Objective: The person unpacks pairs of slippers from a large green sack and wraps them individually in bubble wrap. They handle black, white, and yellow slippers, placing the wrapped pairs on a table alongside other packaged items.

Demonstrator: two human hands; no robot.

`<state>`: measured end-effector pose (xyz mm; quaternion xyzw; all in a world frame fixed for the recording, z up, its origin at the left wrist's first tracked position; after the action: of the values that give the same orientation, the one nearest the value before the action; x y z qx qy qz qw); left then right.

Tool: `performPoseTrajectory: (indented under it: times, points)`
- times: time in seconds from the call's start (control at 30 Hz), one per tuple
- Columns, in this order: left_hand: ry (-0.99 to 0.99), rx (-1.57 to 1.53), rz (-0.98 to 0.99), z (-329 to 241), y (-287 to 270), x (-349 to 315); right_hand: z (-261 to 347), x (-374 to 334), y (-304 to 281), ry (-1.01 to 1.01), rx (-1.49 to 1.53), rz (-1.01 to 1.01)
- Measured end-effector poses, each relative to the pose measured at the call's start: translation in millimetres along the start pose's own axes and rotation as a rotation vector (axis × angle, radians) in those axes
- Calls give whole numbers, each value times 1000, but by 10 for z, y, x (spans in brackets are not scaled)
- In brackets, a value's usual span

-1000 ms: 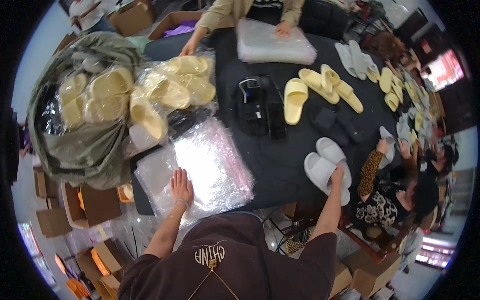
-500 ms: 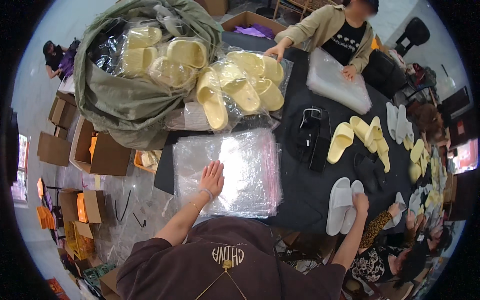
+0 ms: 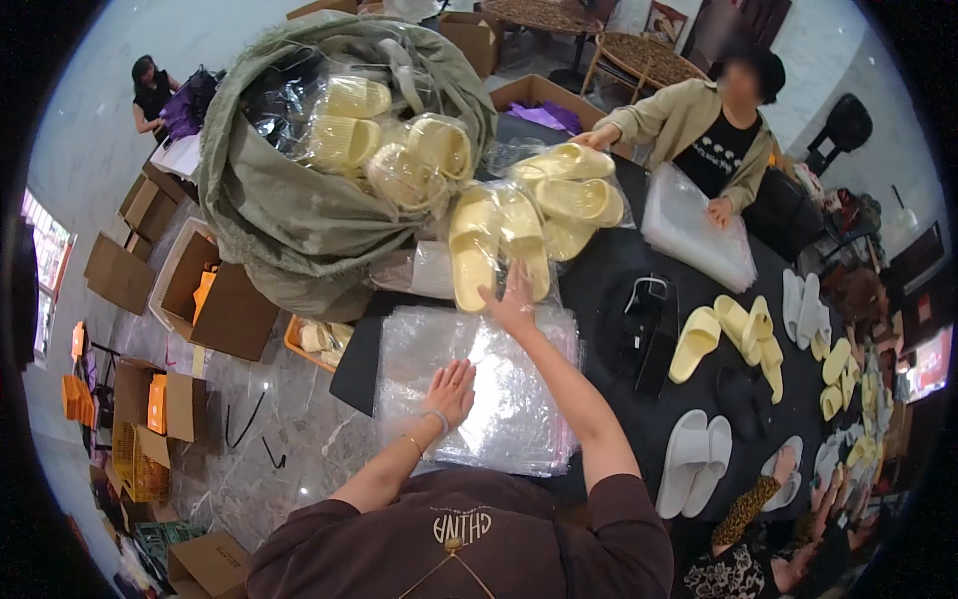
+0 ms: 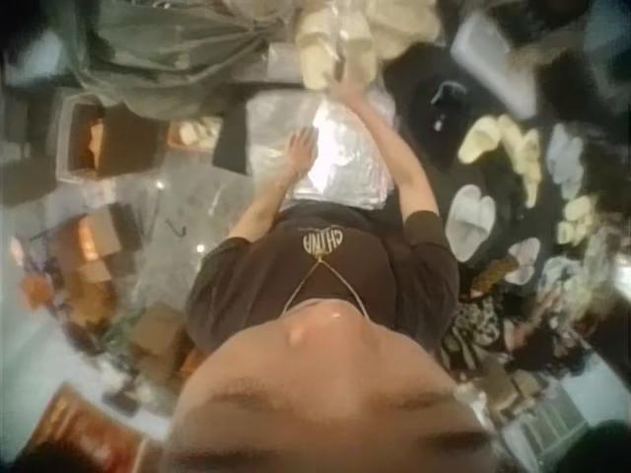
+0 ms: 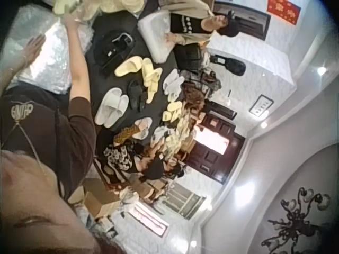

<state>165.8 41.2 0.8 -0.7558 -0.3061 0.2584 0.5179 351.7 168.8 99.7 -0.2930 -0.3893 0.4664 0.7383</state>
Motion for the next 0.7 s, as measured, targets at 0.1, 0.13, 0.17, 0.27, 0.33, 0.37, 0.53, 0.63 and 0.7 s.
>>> performPoseTrajectory:
  times: [0.1,0.13,0.17,0.27,0.33,0.37,0.53,0.63,0.7]
  points:
    - [-2,34,22,-2,-21,8,-151,452,146,188,103,-84]
    - [4,30,25,-23,-25,15,-200,569,185,232,144,-93]
    - [-1,28,27,-23,-30,2,-247,630,179,404,274,-162]
    - [-3,33,25,16,-24,-21,-175,701,39,559,222,-224]
    - [-7,18,16,27,-41,-33,-30,779,-53,467,105,-160]
    - [-27,3,1,58,-34,-74,259,757,-237,461,140,-72]
    - [8,-20,-12,26,-44,-24,-266,519,-297,129,191,-173]
    - [-1,-6,-24,35,-41,-33,-271,131,-562,60,228,-9]
    - [4,10,-18,12,18,-12,-262,-201,-616,77,728,120]
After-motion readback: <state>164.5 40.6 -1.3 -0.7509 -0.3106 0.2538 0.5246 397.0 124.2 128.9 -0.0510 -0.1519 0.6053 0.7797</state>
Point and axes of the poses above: each hand's wrist, its own x-axis towards the middle knuckle, its own y-axis out of the palm, z = x × y, the point moved 9 cm from there along x, towards the middle knuckle, and after that the axes turned 2 degrees about -x, right-handed, at the moved point
